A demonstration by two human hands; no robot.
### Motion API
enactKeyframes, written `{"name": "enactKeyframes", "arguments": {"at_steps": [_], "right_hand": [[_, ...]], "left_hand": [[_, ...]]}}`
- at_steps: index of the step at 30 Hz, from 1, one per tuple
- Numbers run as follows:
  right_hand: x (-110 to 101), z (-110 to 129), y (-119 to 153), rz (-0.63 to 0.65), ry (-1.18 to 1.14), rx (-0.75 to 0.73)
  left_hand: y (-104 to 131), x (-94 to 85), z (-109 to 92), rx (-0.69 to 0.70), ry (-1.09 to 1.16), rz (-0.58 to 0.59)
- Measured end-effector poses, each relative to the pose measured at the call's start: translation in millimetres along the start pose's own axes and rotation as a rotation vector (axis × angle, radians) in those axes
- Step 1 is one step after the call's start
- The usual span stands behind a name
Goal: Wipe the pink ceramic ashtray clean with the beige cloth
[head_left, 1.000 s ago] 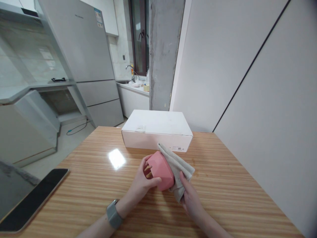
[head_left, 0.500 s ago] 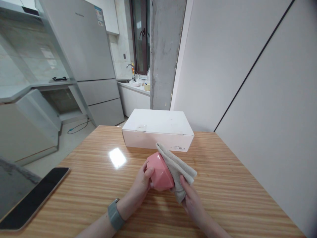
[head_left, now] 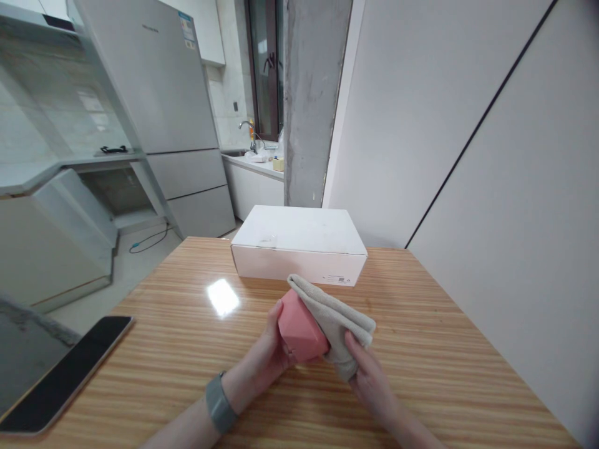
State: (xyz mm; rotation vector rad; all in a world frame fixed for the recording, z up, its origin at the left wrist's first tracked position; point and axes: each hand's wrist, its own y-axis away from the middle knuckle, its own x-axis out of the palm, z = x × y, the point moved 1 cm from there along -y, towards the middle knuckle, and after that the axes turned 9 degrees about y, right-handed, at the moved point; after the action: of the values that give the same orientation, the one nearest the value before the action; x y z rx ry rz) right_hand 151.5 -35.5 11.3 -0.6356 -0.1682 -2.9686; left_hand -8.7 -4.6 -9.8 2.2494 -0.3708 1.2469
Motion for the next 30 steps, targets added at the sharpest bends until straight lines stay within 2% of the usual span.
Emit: {"name": "enactKeyframes", "arguments": {"at_steps": [6, 11, 16, 23, 27, 30], "right_hand": [[-3.2, 0.9, 3.3, 0.034, 0.027, 0.004], [-1.4, 1.5, 2.6, -0.022, -0.028, 0.004], [4.8, 7.0, -3.6, -0.113, -0.113, 0.042], [6.5, 6.9, -7.5, -0.142, -0.194, 0.082], [7.4, 5.6, -7.5, -0.163, -0.183, 0.091], [8.8, 4.5, -7.2, -0.172, -0.154, 0.081]], "left_hand": [[4.5, 5.9, -4.1, -0.083, 0.032, 0.0], [7.5, 11.3, -8.2, -0.077, 0.052, 0.038], [8.1, 14.8, -10.1, 0.038, 0.036, 0.06], [8.2, 11.3, -7.3, 0.211, -0.143, 0.054], [12.1, 15.5, -6.1, 0.304, -0.179, 0.078], [13.9, 17.3, -5.5, 0.333, -0.211, 0.053]]}}
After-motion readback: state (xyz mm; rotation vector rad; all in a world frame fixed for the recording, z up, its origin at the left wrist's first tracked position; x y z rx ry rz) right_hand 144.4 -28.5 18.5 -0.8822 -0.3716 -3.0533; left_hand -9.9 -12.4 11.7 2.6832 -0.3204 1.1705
